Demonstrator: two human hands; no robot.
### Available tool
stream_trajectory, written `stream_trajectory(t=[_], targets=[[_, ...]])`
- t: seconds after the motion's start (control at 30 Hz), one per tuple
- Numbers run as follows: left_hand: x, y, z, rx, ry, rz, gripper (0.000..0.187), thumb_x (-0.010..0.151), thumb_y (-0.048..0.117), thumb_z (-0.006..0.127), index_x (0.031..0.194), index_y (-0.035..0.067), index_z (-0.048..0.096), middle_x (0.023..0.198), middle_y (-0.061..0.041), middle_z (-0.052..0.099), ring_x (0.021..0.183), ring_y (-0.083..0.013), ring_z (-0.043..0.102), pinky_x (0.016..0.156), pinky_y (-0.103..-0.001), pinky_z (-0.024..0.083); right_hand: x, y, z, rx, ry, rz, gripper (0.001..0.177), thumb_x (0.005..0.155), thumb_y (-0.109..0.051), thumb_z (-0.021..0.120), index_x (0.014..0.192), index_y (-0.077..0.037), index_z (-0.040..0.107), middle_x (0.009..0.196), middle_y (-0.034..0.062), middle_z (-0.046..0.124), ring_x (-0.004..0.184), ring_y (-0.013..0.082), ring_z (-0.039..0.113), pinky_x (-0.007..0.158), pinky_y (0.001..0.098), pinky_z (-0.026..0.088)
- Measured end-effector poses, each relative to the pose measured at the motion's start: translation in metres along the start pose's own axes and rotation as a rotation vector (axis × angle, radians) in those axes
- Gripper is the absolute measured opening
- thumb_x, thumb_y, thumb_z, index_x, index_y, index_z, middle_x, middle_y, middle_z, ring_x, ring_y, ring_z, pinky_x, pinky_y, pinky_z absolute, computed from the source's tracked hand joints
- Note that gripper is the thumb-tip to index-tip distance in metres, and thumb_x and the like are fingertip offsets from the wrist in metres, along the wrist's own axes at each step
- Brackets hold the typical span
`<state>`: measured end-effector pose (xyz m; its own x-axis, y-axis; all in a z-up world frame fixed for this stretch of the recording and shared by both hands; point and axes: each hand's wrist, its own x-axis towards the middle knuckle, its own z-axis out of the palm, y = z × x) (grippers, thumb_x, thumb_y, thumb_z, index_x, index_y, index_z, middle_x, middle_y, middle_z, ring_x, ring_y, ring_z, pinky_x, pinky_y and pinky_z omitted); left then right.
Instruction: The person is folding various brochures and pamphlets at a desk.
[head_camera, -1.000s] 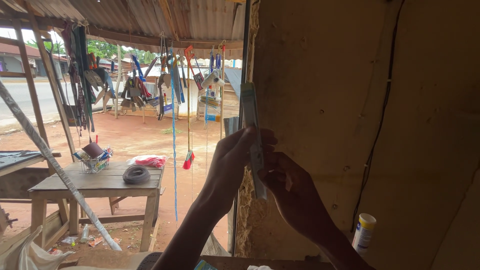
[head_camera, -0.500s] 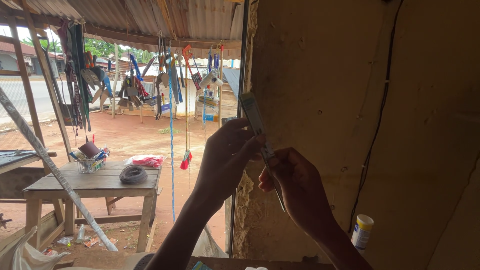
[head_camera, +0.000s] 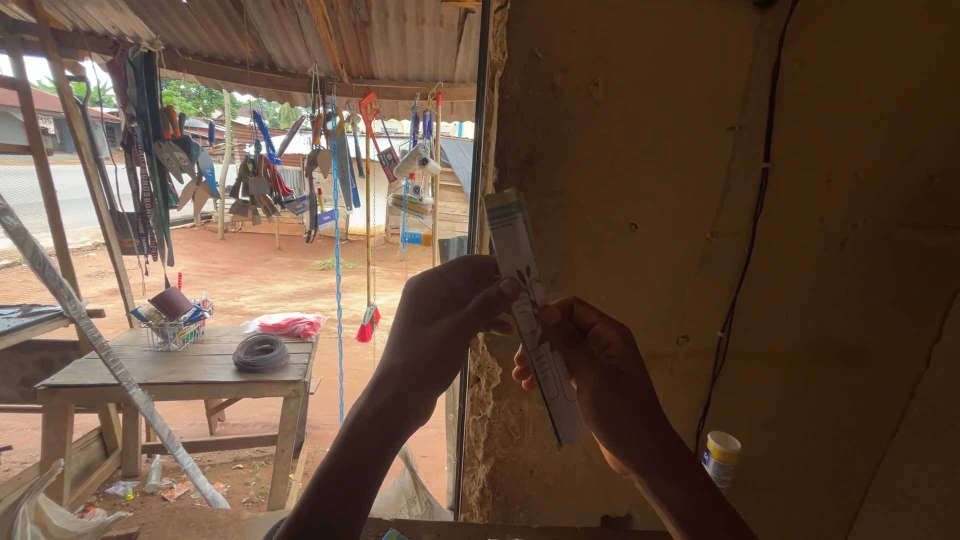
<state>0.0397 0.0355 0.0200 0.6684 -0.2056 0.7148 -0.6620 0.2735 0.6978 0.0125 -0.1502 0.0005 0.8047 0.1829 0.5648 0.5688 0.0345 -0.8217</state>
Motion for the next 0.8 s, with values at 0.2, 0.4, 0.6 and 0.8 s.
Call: stream_trajectory(t=[0.2, 0.4, 0.6, 0.8], targets=[[-0.002, 0.001, 0.004, -0.082, 0.006, 0.027, 0.024, 0.099, 0.017, 0.065, 0.113, -0.001, 0.072, 0.099, -0.008, 0.077, 0.090, -0.0156, 0.072, 0.084, -0.033, 0.059, -0.003, -0.023, 0.017, 0.295, 0.014, 0.192, 0.038, 0.098, -0.036, 0.043, 0.109, -0.007, 0.065, 0.087, 0.0127, 0.072, 0.069, 0.0209, 0.072, 0.067, 0.0405, 0.062], [-0.001, 0.007, 0.009, -0.059, 0.081, 0.062, 0.027, 0.094, 0.018, 0.064, 0.118, 0.007, 0.066, 0.108, -0.005, 0.075, 0.096, -0.0150, 0.071, 0.085, -0.035, 0.058, 0.002, 0.009, 0.005, 0.065, 0.054, 0.250, 0.025, 0.099, -0.030, 0.065, 0.109, -0.008, 0.070, 0.090, 0.0034, 0.063, 0.080, 0.0133, 0.061, 0.077, 0.0358, 0.053], [0.002, 0.003, -0.001, -0.142, 0.198, 0.091, 0.036, 0.104, 0.035, 0.055, 0.112, 0.003, 0.071, 0.101, -0.007, 0.075, 0.091, -0.0148, 0.071, 0.079, -0.032, 0.059, 0.000, -0.005, 0.015, -0.233, 0.097, 0.247, 0.026, 0.088, -0.035, 0.071, 0.102, -0.013, 0.071, 0.086, 0.0026, 0.071, 0.080, 0.0129, 0.066, 0.079, 0.0352, 0.055], [0.000, 0.009, -0.001, -0.113, 0.188, 0.121, 0.035, 0.101, 0.035, 0.060, 0.115, 0.006, 0.071, 0.102, -0.004, 0.075, 0.092, -0.0115, 0.070, 0.076, -0.030, 0.058, 0.003, 0.007, 0.001, -0.255, 0.056, 0.089, 0.026, 0.089, -0.033, 0.075, 0.098, -0.009, 0.069, 0.083, 0.0028, 0.069, 0.084, 0.0123, 0.065, 0.086, 0.0327, 0.053]])
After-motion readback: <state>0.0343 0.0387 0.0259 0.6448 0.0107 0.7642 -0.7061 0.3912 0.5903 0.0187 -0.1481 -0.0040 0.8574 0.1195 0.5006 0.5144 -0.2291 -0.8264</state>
